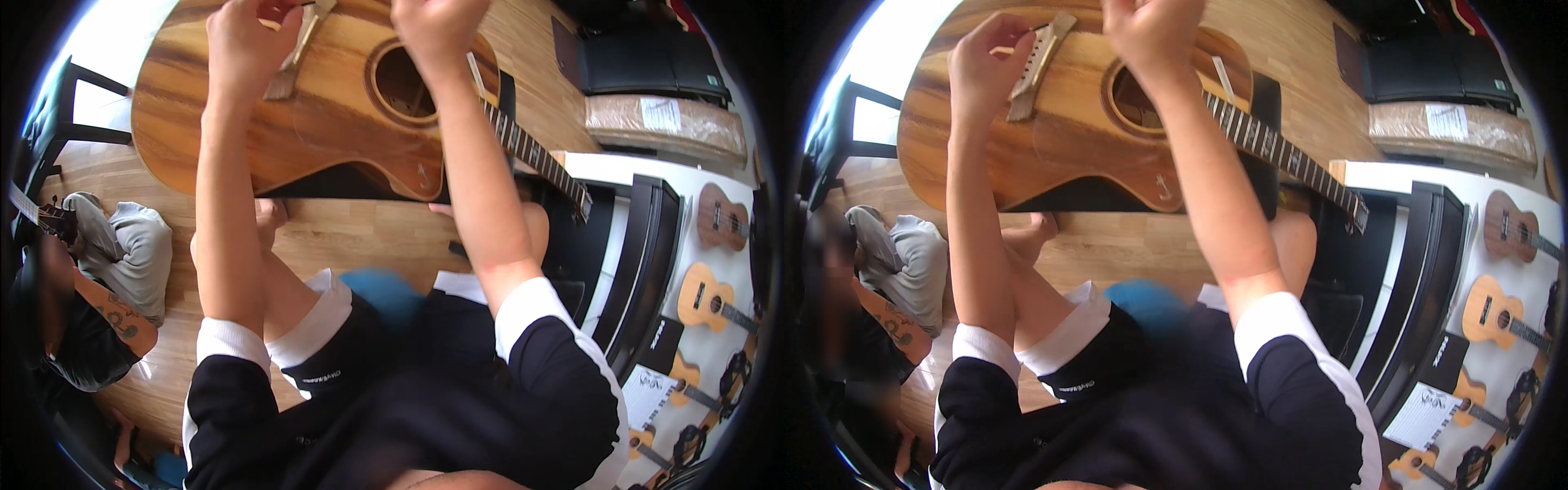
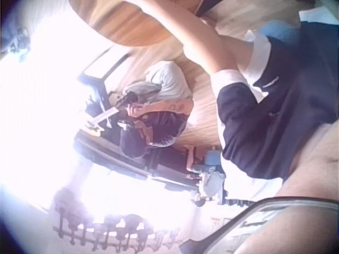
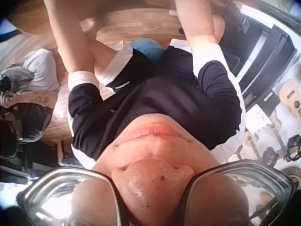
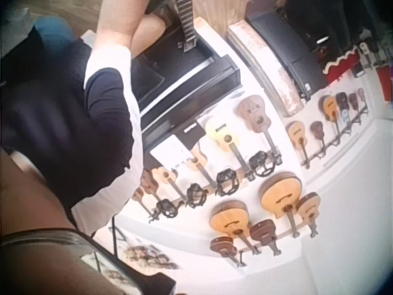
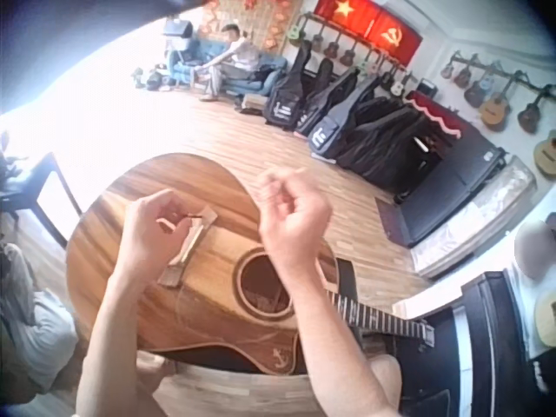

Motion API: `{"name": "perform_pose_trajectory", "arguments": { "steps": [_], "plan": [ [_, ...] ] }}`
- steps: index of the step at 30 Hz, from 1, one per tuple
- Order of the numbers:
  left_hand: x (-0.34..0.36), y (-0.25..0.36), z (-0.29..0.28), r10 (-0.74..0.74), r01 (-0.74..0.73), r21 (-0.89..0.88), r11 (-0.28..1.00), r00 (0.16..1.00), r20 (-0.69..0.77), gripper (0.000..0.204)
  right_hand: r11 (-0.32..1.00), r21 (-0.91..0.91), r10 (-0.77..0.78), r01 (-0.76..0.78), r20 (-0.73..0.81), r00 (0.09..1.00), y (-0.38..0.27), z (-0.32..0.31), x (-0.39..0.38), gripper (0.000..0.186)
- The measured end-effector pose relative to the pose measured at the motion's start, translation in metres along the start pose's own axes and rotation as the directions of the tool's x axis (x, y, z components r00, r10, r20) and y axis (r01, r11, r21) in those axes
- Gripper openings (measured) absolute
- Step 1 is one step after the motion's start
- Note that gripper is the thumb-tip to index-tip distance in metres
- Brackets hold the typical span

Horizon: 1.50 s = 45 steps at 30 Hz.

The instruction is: The person replaces a guitar string by threading it through the bridge, pulling it taut, and winding it onto the tuning peg. They use pliers to cut the excess string and adjust the tension at the headstock.

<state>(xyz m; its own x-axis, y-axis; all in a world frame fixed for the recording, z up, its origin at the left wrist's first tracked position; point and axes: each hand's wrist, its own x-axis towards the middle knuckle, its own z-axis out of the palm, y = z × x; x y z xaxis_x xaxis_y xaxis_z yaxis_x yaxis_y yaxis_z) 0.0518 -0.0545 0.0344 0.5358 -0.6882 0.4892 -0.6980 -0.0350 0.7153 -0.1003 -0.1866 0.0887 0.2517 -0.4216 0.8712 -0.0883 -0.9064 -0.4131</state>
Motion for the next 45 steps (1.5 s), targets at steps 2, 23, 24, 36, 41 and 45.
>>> {"name": "perform_pose_trajectory", "arguments": {
  "steps": [2, 23, 24, 36, 41, 45],
  "plan": [
    [0.001, 0.016, -0.007, 0.020, -0.018, -0.088, 0.996, 1.000, 0.019, 0.015, 0.999, 0.047, -0.002, 0.005, -0.082, 0.997, 0.008, -0.029, 0.016, 0.011],
    [-0.205, 0.139, 0.149, 0.367, -0.527, 0.060, 0.848, 0.665, 0.650, 0.011, 0.693, -0.626, -0.504, 0.359, -0.065, 0.861, -0.285, -0.446, -0.009, 0.027],
    [-0.207, 0.140, 0.154, 0.356, -0.521, 0.081, 0.850, 0.680, 0.641, 0.008, 0.707, -0.631, -0.449, 0.319, -0.052, 0.892, -0.292, -0.451, -0.021, 0.027],
    [-0.211, 0.126, 0.173, 0.288, -0.474, 0.114, 0.873, 0.690, 0.663, 0.021, 0.900, -0.010, 0.435, -0.437, 0.104, 0.894, -0.299, -0.388, -0.184, 0.008],
    [-0.209, 0.117, 0.173, 0.379, -0.554, 0.145, 0.820, 0.715, 0.588, 0.019, 0.900, 0.061, 0.400, -0.432, 0.279, 0.873, -0.307, -0.362, -0.200, 0.009],
    [-0.226, 0.198, 0.152, 0.411, -0.457, -0.071, 0.887, 0.708, 0.574, 0.032, 0.912, 0.034, 0.380, -0.408, 0.297, 0.876, -0.306, -0.362, -0.213, 0.012]
  ]
}}
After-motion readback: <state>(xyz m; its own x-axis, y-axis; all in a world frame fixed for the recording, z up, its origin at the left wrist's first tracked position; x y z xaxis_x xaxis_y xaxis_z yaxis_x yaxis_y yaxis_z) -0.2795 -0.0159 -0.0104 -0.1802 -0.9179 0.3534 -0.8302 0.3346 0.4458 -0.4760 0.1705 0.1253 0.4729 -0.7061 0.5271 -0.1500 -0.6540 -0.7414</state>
